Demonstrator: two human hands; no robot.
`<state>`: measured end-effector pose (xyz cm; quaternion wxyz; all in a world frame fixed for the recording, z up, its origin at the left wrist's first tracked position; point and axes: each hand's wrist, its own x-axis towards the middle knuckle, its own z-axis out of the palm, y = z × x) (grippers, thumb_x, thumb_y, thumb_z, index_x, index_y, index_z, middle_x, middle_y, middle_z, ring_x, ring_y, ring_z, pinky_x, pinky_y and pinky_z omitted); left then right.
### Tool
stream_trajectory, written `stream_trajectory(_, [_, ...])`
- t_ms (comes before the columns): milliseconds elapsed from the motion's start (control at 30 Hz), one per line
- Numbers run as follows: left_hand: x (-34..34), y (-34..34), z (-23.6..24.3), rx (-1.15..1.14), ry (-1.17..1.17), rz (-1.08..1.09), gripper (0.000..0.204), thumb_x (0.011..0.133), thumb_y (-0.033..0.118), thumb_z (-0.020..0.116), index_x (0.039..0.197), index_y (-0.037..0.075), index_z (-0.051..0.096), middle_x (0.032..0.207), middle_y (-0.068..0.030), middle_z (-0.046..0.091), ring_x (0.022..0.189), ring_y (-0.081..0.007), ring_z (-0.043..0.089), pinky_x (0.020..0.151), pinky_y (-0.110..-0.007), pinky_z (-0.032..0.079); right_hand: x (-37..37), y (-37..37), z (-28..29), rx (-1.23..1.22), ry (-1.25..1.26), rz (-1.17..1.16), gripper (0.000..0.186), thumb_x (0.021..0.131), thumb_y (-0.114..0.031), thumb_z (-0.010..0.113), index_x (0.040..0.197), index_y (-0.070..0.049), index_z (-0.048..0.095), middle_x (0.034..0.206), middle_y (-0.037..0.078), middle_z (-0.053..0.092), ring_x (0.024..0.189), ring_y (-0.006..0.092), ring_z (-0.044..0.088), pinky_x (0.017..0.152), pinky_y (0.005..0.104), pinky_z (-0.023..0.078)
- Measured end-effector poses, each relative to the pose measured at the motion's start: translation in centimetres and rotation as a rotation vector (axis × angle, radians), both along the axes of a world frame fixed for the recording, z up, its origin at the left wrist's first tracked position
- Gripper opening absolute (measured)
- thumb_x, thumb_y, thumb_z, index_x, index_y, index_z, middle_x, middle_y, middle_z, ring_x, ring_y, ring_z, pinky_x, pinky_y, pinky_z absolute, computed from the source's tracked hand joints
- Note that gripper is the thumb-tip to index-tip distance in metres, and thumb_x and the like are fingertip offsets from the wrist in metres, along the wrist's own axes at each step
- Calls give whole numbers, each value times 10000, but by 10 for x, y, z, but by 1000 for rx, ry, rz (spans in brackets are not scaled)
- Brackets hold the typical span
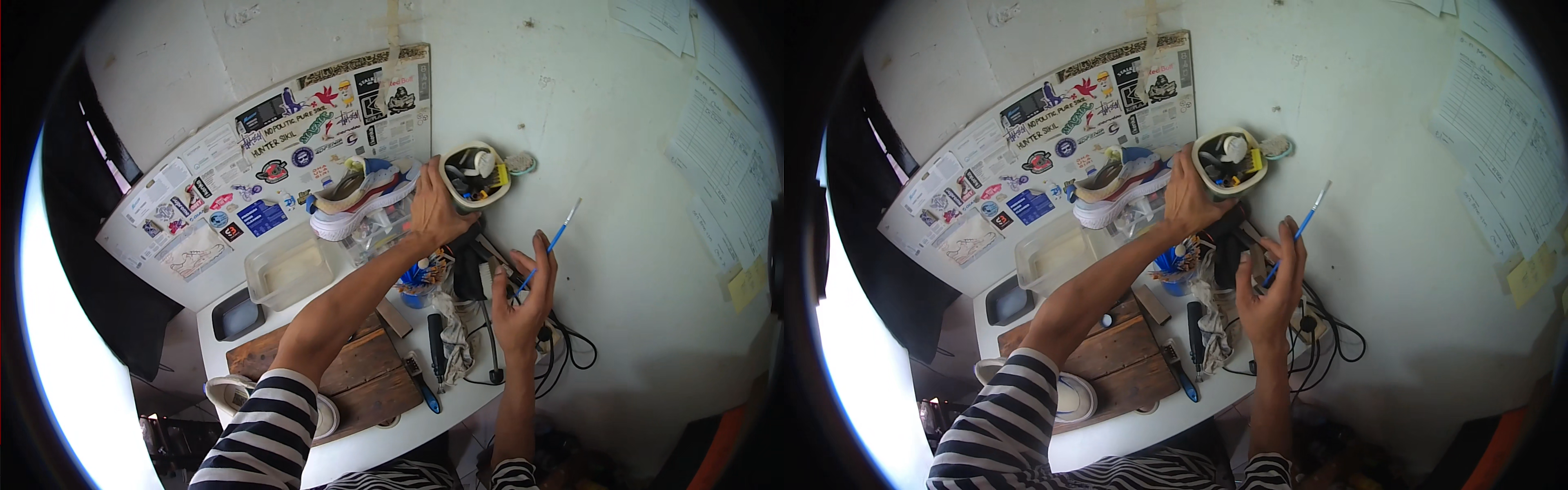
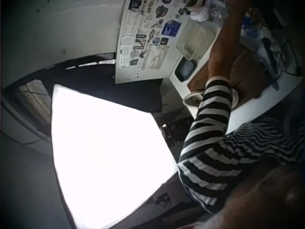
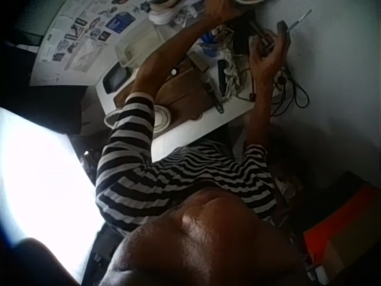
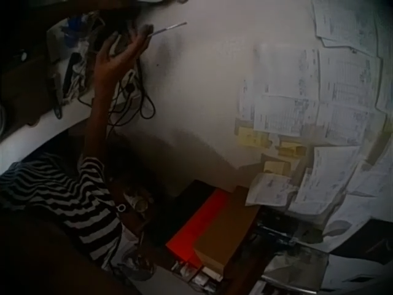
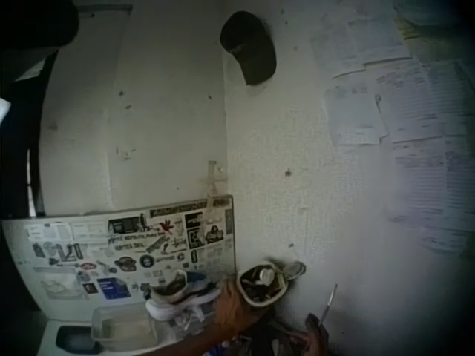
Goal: Painting the midsole of a shoe white with a fine brush after cleaning it.
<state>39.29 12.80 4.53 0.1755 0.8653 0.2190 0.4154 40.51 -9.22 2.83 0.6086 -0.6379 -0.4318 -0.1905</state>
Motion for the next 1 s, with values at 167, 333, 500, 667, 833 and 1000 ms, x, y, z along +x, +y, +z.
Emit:
stream_trajectory(167, [-15,-16,23,61,-83,-26,1197,600,330,936,1472,-66,218,1306,-288,468,1186,-474,562,959,-503,542,-3,-11,-3,48,-51,-105,647,894,43,647,1494,50,407,1447,256,477,1078,314,678,887,398,572])
stream_trajectory(333, [-61,-6,68,141,-135,1,1203,595,346,955,1448,-72,216,1268,-283,498,1081,-468,634,896,-490,576,-25,13,-27,-15,168,81,790,852,-57,771,1524,25,364,1415,245,476,1102,327,646,899,428,562])
stream_trajectory(500, [-110,2,101,147,-78,63,1231,596,375,958,1452,-98,211,1290,-293,501,1119,-456,634,917,-480,572,-42,50,-38,-173,144,213,1302,646,-204,975,1612,0,127,1579,317,273,1356,466,475,1081,518,483])
stream_trajectory(667, [-170,5,113,152,1,147,1182,598,395,981,1413,-112,292,1275,-281,568,1178,-410,617,1000,-459,523,-52,81,-54,-237,97,196,1459,570,-177,1000,1616,9,0,1642,339,83,1482,536,271,1183,560,393])
stream_trajectory(833, [-214,22,97,96,67,147,1206,594,413,967,1418,-123,268,1297,-289,523,1160,-423,614,969,-465,536,-62,104,-64,-203,213,165,1391,614,-139,970,1622,-13,20,1642,333,84,1482,536,265,1181,563,400])
stream_trajectory(1000, [-227,24,70,32,63,129,1191,583,371,975,1414,-97,261,1289,-273,525,1170,-418,608,985,-460,526,-56,100,-47,-150,150,85,1344,631,-138,952,1621,-8,52,1627,336,145,1490,535,246,1207,561,339])
